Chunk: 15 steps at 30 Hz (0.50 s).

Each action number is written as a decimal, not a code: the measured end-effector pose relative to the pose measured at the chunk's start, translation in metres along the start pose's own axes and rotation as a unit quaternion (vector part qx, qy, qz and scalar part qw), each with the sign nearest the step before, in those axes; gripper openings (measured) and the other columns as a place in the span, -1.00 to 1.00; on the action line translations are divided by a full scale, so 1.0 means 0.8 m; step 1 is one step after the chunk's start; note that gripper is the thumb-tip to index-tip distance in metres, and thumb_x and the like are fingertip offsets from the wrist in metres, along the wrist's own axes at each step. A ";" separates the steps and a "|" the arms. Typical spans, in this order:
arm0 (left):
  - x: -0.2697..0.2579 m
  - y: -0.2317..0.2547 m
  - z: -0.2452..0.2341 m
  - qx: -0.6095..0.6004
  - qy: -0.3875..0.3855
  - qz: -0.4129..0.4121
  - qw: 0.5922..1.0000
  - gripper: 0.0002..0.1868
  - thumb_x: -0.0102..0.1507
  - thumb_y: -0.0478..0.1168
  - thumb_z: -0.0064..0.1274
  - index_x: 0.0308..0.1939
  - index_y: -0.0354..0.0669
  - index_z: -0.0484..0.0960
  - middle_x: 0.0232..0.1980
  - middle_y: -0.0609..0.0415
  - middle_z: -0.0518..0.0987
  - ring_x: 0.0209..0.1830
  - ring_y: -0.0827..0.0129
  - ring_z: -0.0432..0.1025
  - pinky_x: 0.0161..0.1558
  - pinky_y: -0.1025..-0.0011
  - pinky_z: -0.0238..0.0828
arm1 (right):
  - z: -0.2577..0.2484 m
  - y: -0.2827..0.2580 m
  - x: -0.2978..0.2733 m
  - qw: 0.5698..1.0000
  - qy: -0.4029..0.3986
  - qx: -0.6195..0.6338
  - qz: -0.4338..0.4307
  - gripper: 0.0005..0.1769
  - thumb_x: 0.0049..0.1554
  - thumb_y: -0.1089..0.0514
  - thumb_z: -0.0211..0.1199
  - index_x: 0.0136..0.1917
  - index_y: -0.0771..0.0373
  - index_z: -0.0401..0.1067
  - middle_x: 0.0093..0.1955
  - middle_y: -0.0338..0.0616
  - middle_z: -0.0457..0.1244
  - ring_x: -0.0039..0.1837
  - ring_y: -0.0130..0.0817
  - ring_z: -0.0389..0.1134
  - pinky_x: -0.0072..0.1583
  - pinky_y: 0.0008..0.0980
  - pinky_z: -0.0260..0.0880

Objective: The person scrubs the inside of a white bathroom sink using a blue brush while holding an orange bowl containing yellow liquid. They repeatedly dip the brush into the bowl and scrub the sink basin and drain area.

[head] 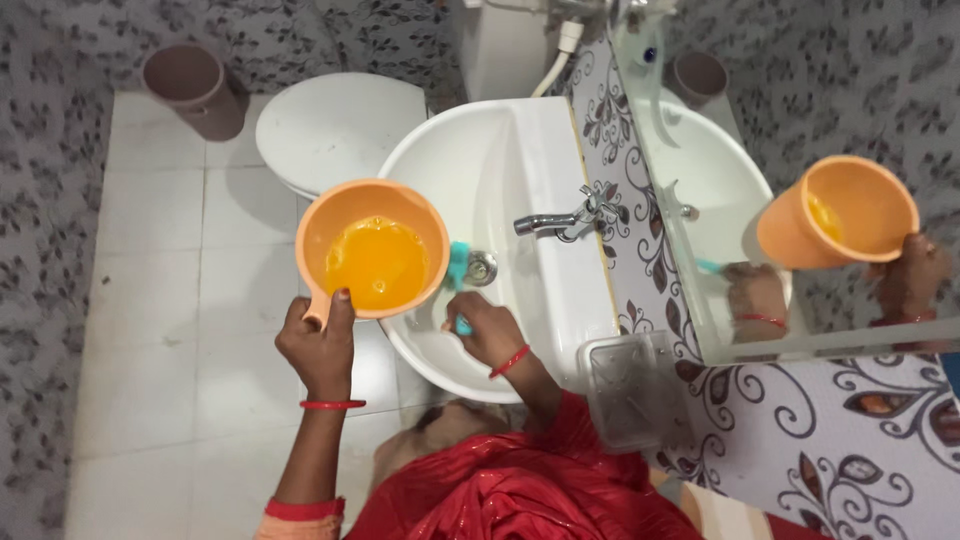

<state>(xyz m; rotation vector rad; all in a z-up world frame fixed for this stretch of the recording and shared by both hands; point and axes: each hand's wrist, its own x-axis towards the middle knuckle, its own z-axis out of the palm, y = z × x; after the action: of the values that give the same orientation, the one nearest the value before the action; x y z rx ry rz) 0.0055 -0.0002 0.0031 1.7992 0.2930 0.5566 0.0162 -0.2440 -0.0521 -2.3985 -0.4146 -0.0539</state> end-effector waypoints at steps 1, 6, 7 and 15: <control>0.000 -0.001 -0.001 -0.009 0.000 -0.003 1.000 -0.55 0.32 -0.15 0.30 -0.45 -0.30 0.37 -0.60 0.18 0.32 -0.55 0.64 0.11 -0.52 0.49 0.08 | 0.002 0.000 -0.002 1.000 -0.010 -0.013 0.002 -0.80 0.07 0.13 0.36 -0.05 0.11 0.39 0.09 -0.06 0.33 -0.04 0.07 0.42 -0.09 0.00 0.42; -0.004 -0.015 0.000 -0.109 -0.015 -0.008 0.994 -0.62 0.38 -0.22 0.23 -0.39 -0.27 0.37 -0.45 0.26 0.46 -0.44 0.70 0.24 -0.41 0.57 0.17 | 0.011 0.005 -0.011 0.984 0.059 -0.154 0.068 -0.82 0.09 0.28 0.29 -0.03 0.20 0.37 0.28 0.12 0.27 0.05 0.12 0.42 -0.09 -0.03 0.45; -0.006 -0.017 -0.001 -0.102 -0.011 -0.023 0.994 -0.61 0.38 -0.20 0.24 -0.39 -0.26 0.36 -0.47 0.26 0.43 -0.45 0.70 0.21 -0.42 0.57 0.13 | 0.015 0.007 -0.012 0.987 0.058 -0.141 0.060 -0.81 0.04 0.30 0.28 -0.05 0.17 0.40 0.26 0.14 0.26 0.03 0.13 0.43 -0.07 -0.03 0.46; -0.005 -0.022 -0.007 -0.106 0.006 -0.018 0.994 -0.45 0.41 -0.07 0.26 -0.42 -0.21 0.23 -0.49 0.27 0.28 -0.46 0.65 0.11 -0.40 0.56 0.05 | 0.025 0.007 -0.004 0.978 0.014 -0.196 0.063 -0.79 -0.02 0.37 0.26 -0.08 0.21 0.44 0.12 0.07 0.28 0.32 0.08 0.33 0.04 -0.12 0.49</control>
<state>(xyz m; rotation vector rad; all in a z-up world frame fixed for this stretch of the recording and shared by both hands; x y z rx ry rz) 0.0008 0.0080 -0.0131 1.5826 0.2652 0.5525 0.0137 -0.2360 -0.0709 -2.8041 -0.2544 -0.1231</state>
